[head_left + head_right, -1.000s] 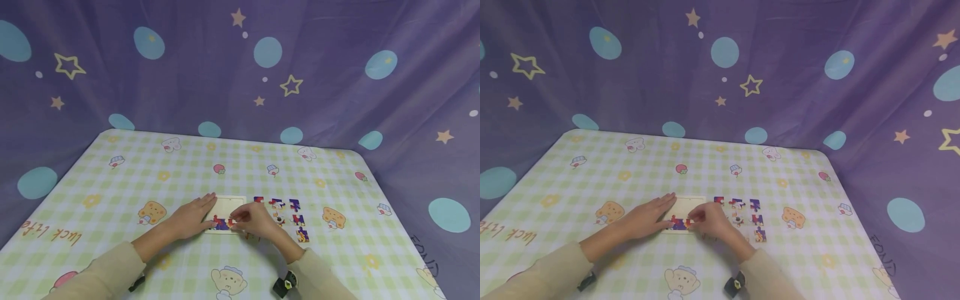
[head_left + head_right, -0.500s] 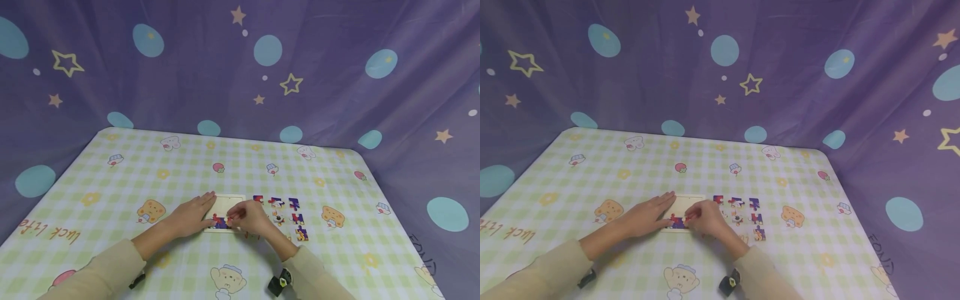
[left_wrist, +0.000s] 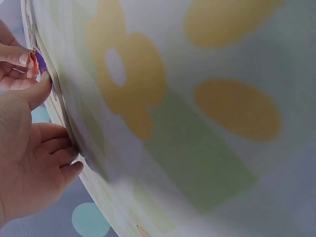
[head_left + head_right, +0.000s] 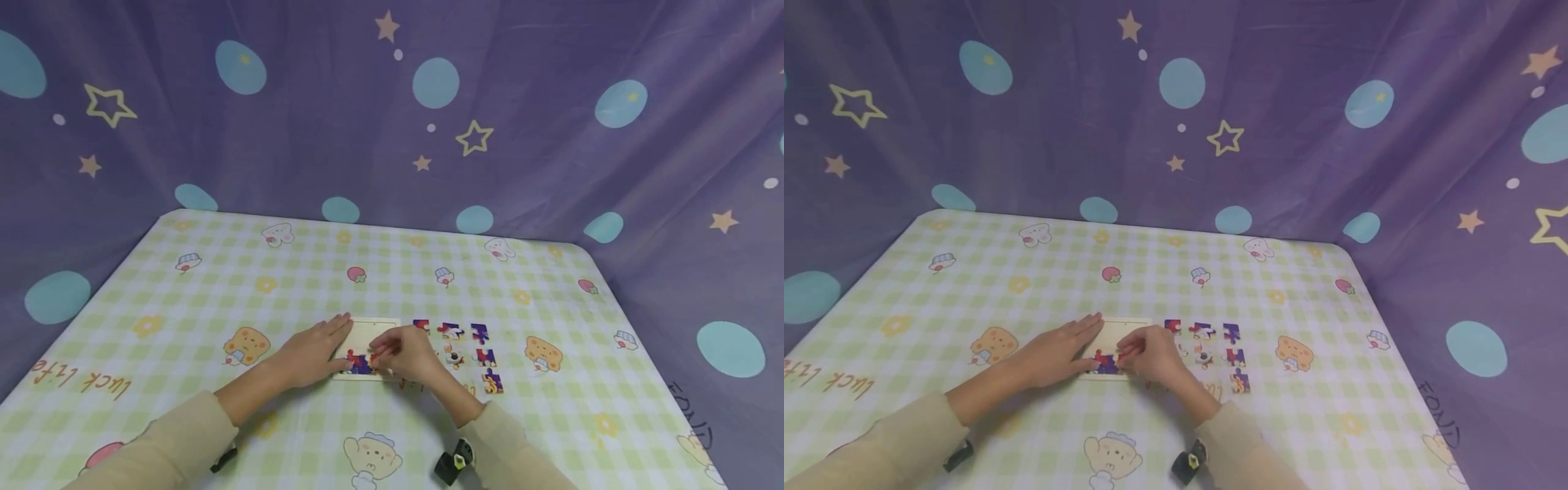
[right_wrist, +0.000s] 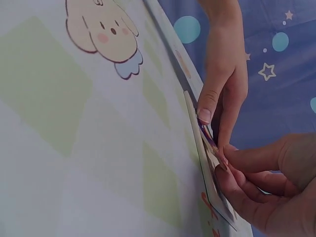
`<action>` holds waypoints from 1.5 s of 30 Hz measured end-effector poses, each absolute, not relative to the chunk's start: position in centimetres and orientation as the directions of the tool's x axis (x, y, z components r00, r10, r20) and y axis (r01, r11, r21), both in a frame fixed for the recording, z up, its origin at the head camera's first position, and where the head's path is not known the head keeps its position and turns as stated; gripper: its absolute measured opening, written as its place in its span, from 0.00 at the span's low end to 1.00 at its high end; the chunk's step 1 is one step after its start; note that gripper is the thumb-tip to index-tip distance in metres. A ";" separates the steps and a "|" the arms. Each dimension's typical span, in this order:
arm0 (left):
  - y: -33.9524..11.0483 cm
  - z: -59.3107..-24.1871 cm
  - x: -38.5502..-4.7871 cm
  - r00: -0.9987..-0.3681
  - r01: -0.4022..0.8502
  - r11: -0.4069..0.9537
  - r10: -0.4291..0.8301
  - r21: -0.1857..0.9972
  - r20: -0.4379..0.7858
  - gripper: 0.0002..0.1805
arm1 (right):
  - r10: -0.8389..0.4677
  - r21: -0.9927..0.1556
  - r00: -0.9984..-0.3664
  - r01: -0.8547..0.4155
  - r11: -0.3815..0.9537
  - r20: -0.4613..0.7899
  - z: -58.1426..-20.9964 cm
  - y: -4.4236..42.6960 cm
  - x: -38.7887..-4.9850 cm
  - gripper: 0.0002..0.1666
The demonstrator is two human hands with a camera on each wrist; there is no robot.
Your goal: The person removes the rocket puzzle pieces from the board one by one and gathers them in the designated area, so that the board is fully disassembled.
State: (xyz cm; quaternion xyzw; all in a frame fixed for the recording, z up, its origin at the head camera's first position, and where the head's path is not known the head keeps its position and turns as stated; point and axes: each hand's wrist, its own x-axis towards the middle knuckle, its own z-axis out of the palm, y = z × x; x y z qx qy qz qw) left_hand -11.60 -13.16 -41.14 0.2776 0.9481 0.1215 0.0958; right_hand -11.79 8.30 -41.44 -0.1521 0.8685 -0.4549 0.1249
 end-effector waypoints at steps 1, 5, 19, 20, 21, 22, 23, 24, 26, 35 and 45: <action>-13.1 -41.2 -11.6 -0.828 0.503 0.817 0.549 0.283 -0.114 0.41 | -0.376 -0.827 -0.924 -0.152 0.541 -0.077 -41.5 8.3 -11.8 0.11; -13.1 -41.2 -11.5 -0.828 0.502 0.817 0.549 0.284 -0.114 0.41 | -0.364 -0.825 -0.928 -0.146 0.546 -0.077 -41.5 8.2 -11.7 0.10; -13.1 -40.9 -11.5 -0.822 0.520 0.810 0.561 0.271 -0.096 0.40 | -0.360 -0.829 -0.930 -0.138 0.542 -0.080 -41.4 8.1 -11.8 0.09; -13.1 -40.9 -11.5 -0.823 0.518 0.811 0.559 0.271 -0.098 0.40 | -0.360 -0.830 -0.929 -0.138 0.540 -0.080 -41.4 8.1 -11.8 0.08; -13.1 -41.0 -11.5 -0.825 0.516 0.812 0.557 0.272 -0.100 0.40 | -0.360 -0.832 -0.929 -0.134 0.539 -0.083 -41.3 8.1 -11.8 0.08; -13.1 -41.0 -11.5 -0.825 0.514 0.813 0.556 0.274 -0.101 0.40 | -0.358 -0.833 -0.930 -0.129 0.538 -0.088 -41.3 8.1 -11.8 0.08; -13.1 -41.0 -11.5 -0.826 0.512 0.814 0.554 0.274 -0.103 0.40 | -0.357 -0.834 -0.930 -0.125 0.537 -0.091 -41.3 8.1 -11.7 0.08; -13.1 -41.0 -11.5 -0.826 0.510 0.815 0.553 0.275 -0.105 0.40 | -0.353 -0.834 -0.931 -0.120 0.539 -0.095 -41.3 8.1 -11.7 0.08; -13.1 -41.0 -11.4 -0.829 0.503 0.818 0.548 0.278 -0.112 0.41 | -0.348 -0.835 -0.932 -0.113 0.539 -0.099 -41.4 8.1 -11.7 0.08; -13.1 -41.1 -11.5 -0.828 0.505 0.819 0.549 0.274 -0.115 0.41 | -0.353 -0.833 -0.927 -0.095 0.545 -0.125 -41.5 7.6 -11.6 0.09; -13.0 -41.0 -11.6 -0.829 0.504 0.822 0.547 0.267 -0.119 0.40 | -0.352 -0.828 -0.929 -0.103 0.551 -0.118 -41.5 7.0 -11.4 0.08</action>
